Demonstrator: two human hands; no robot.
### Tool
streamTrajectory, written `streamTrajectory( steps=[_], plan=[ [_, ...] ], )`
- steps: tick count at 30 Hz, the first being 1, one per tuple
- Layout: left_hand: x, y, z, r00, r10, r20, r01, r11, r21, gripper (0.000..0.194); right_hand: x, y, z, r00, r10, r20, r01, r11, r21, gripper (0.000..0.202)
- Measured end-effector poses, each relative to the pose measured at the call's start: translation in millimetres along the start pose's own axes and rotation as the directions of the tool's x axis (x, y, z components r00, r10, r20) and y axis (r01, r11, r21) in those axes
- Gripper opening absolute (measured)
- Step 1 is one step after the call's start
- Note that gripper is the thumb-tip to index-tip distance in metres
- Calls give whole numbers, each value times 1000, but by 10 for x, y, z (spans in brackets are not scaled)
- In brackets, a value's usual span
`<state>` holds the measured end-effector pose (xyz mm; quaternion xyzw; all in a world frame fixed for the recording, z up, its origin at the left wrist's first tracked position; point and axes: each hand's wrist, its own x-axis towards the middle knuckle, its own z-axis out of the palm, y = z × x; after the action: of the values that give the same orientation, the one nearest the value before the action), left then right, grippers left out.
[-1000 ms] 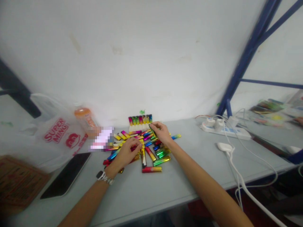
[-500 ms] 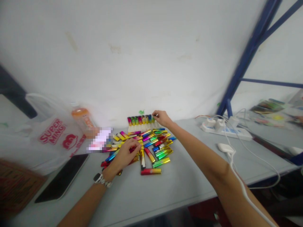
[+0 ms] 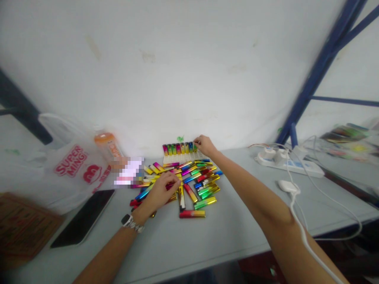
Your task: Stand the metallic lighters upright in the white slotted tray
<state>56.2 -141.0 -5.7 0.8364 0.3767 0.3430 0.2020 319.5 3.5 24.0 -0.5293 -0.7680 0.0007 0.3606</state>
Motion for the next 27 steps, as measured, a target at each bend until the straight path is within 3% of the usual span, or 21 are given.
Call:
streamTrajectory(
  steps=[5,9,15,18,23,27],
  plan=[
    [-5,-21,3,1000,4,-10,-4,1000,6,24,-47,-43,101,991,114,-71,-113,993,16,16],
    [-9,-36,8,1000,-3,-5,3,1000,1,25,-150,-105,140,994,85,-71,-88,995,-46,22],
    [-24,-29,0,1000,-17,-13,17,1000,24,27,-397,-297,59,994,90,66,-58,920,-387,49],
    [-27,-25,-11,1000,-2,-22,3,1000,30,27,-513,-394,40,983,72,167,12,890,-456,52],
    [-22,-27,-16,999,14,-41,-13,1000,25,26,-654,-583,18,963,7,269,85,940,-331,50],
    [-22,-34,-12,999,20,-51,-18,999,32,25,-622,-736,-23,903,-85,421,184,962,-201,36]
  ],
)
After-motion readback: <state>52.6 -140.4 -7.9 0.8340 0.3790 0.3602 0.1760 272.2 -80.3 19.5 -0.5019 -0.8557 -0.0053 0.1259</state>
